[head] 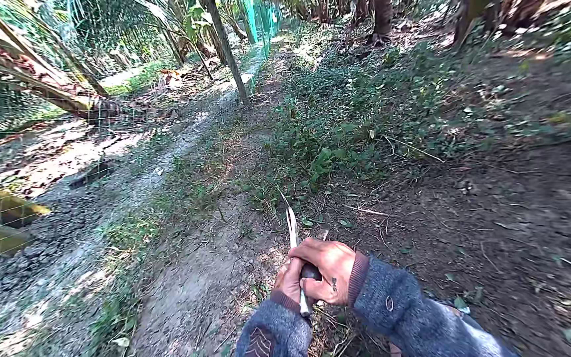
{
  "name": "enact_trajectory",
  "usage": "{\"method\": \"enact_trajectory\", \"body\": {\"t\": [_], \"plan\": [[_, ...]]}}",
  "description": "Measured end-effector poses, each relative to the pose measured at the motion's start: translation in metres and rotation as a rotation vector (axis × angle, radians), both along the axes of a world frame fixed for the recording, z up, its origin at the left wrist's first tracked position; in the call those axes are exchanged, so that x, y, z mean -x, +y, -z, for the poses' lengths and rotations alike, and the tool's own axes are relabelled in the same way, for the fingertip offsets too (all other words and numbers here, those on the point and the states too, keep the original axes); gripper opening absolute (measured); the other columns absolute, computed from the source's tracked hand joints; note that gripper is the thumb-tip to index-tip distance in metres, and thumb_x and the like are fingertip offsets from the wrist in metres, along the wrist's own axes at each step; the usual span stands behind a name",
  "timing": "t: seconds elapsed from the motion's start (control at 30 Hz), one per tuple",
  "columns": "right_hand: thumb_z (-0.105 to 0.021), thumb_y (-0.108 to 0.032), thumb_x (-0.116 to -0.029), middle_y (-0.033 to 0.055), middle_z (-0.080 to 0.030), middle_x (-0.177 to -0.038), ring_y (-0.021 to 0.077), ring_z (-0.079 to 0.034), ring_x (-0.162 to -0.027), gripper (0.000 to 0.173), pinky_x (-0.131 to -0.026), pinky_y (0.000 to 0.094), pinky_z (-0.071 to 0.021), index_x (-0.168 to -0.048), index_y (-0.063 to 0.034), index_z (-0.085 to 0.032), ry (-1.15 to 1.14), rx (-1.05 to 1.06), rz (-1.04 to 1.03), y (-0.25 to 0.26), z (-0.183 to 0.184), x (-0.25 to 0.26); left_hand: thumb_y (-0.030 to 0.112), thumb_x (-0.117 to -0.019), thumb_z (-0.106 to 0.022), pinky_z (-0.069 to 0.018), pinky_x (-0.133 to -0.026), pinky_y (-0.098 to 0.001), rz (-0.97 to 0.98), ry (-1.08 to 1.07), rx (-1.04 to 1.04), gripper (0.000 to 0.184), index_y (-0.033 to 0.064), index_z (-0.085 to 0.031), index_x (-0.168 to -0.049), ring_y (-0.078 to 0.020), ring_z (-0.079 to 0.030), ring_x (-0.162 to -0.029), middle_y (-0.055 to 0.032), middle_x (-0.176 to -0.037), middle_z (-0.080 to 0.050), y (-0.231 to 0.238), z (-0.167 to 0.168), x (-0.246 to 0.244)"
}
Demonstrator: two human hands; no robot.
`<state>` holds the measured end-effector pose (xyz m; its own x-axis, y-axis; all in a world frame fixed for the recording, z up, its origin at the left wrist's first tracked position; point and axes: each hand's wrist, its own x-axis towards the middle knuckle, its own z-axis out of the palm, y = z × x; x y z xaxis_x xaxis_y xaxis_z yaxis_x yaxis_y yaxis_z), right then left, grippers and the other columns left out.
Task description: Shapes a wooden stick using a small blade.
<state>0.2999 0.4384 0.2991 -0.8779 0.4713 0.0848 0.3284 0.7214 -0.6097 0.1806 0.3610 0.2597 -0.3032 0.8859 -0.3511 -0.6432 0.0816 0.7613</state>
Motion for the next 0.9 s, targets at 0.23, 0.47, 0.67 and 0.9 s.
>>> {"method": "enact_trajectory", "body": {"t": [0.23,0.47,0.67,0.9], "plan": [[-0.066,-0.023,-0.0891,0.0148,-0.066,-0.134,0.0280,-0.066,-0.121,0.051,-0.105,0.0482,-0.0525,-0.138,-0.0068,-0.063,0.102,-0.008,0.019,0.003,0.026,0.017,0.017,-0.1069,-0.052,-0.0557,-0.063,-0.0328,-0.075,0.082,0.207,0.019,0.0021,-0.062,-0.101,-0.0163,-0.064,-0.067,-0.0083,-0.077,-0.064,0.008,0.006,0.013],[-0.059,-0.023,-0.0930,0.0215,-0.064,-0.133,0.0385,-0.065,-0.120,0.051,-0.103,0.0596,-0.0503,-0.142,-0.0072,-0.061,-0.013,0.032,0.052,0.001,0.045,0.035,0.029,-0.1133,-0.034,-0.0534,-0.066,-0.0326,-0.018,-0.081,0.226,0.034,0.0065,-0.058,-0.105,-0.0139,-0.060,-0.069,-0.0046,-0.079,-0.060,0.007,0.019,0.028],[-0.053,-0.030,-0.0932,0.0214,-0.068,-0.127,0.0393,-0.068,-0.113,0.051,-0.096,0.0620,-0.0526,-0.137,-0.0066,-0.064,0.091,-0.032,0.054,0.005,0.062,0.030,0.035,-0.1111,-0.044,-0.0545,-0.075,-0.0383,-0.065,0.011,0.369,0.039,0.0008,-0.060,-0.118,-0.0185,-0.061,-0.081,-0.0116,-0.095,-0.064,0.005,0.012,0.020],[-0.041,-0.047,-0.0992,0.0232,-0.070,-0.120,0.0423,-0.068,-0.111,0.059,-0.096,0.0655,-0.0507,-0.131,-0.0045,-0.068,0.097,-0.056,0.035,0.006,0.070,0.030,0.033,-0.1093,-0.049,-0.0548,-0.077,-0.0443,-0.069,-0.034,0.441,0.038,-0.0010,-0.059,-0.122,-0.0247,-0.061,-0.087,-0.0164,-0.103,-0.063,0.010,0.017,0.021]]}}
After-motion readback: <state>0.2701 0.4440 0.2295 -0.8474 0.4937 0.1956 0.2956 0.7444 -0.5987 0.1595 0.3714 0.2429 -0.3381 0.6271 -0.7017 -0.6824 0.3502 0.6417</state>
